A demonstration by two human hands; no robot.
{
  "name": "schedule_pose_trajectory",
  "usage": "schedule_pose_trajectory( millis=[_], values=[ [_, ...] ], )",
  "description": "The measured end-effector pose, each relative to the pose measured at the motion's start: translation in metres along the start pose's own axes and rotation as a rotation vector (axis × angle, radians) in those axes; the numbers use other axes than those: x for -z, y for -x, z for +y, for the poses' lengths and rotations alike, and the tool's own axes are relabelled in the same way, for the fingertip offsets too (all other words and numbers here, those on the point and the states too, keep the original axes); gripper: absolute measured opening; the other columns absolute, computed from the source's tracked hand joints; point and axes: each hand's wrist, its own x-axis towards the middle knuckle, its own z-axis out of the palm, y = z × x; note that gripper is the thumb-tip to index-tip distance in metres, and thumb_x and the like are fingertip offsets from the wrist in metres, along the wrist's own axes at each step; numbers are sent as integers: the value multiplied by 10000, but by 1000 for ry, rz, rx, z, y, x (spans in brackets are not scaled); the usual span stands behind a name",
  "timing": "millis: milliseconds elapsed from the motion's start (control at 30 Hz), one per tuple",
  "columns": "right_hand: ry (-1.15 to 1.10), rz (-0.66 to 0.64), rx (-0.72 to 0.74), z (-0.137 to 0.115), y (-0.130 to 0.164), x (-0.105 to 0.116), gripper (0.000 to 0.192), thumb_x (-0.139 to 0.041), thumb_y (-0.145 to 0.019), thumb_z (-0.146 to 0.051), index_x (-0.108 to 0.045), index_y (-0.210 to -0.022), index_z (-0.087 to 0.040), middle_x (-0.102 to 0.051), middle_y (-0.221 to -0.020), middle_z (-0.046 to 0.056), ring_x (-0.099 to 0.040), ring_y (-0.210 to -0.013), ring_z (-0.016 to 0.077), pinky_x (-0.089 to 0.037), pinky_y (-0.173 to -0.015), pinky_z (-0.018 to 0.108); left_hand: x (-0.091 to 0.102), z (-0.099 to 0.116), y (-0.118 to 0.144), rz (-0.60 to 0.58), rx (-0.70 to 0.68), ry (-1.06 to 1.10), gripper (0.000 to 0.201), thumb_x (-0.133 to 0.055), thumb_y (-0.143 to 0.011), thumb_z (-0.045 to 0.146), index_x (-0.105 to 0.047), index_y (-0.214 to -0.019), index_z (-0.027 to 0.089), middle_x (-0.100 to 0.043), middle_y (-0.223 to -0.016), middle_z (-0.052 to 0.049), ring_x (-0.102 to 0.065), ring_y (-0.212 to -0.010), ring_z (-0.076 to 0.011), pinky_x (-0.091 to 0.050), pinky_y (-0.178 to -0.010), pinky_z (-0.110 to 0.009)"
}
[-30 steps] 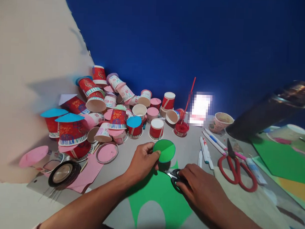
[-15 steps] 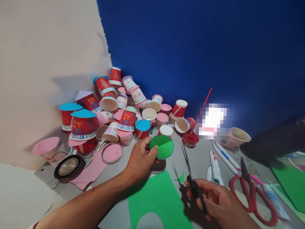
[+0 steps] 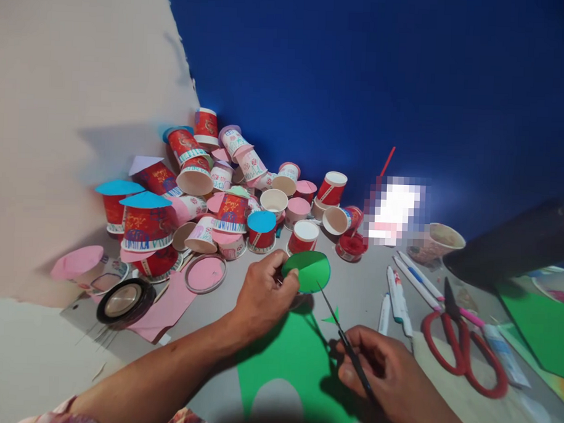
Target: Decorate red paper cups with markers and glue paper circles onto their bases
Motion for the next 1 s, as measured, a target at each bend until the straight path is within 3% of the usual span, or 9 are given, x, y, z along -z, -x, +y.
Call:
schedule_pose_trajectory(
  millis=[300, 667, 833, 1000],
  values=[
    [-11, -36, -57, -2, -2, 1, 302, -682, -746, -475, -527, -728, -217, -420, -676, -47, -338, -659, 137, -279, -580, 265, 1, 3, 6, -140, 47, 107, 245, -547, -854, 308, -420, -663, 220, -395, -603, 69, -418, -552, -93, -299, -514, -227],
    [-56, -52, -73, 0, -2, 3, 375, -717, -762, -535, -554, -697, -204, -429, -652, -43, -354, -647, 135, -292, -582, 268, 5, 14, 3, -252, 224, 384, 153, -609, -780, 306, -555, -695, 191, -600, -577, 44, -584, -469, -94, -404, -436, -178],
    [-55, -48, -71, 3, -3, 2, 395, -730, -757, -554, -582, -699, -192, -431, -654, -39, -358, -646, 135, -299, -577, 266, 6, 10, 0, -304, 301, 419, 195, -668, -772, 358, -606, -754, 175, -643, -593, 32, -699, -488, -146, -467, -425, -180],
    [-79, -77, -60, 3, -3, 3, 397, -750, -756, -551, -593, -699, -190, -445, -644, -40, -368, -637, 131, -312, -571, 258, 5, 8, -1, -347, 349, 483, 256, -703, -790, 404, -667, -810, 151, -699, -644, -12, -704, -485, -145, -474, -406, -175]
  ],
)
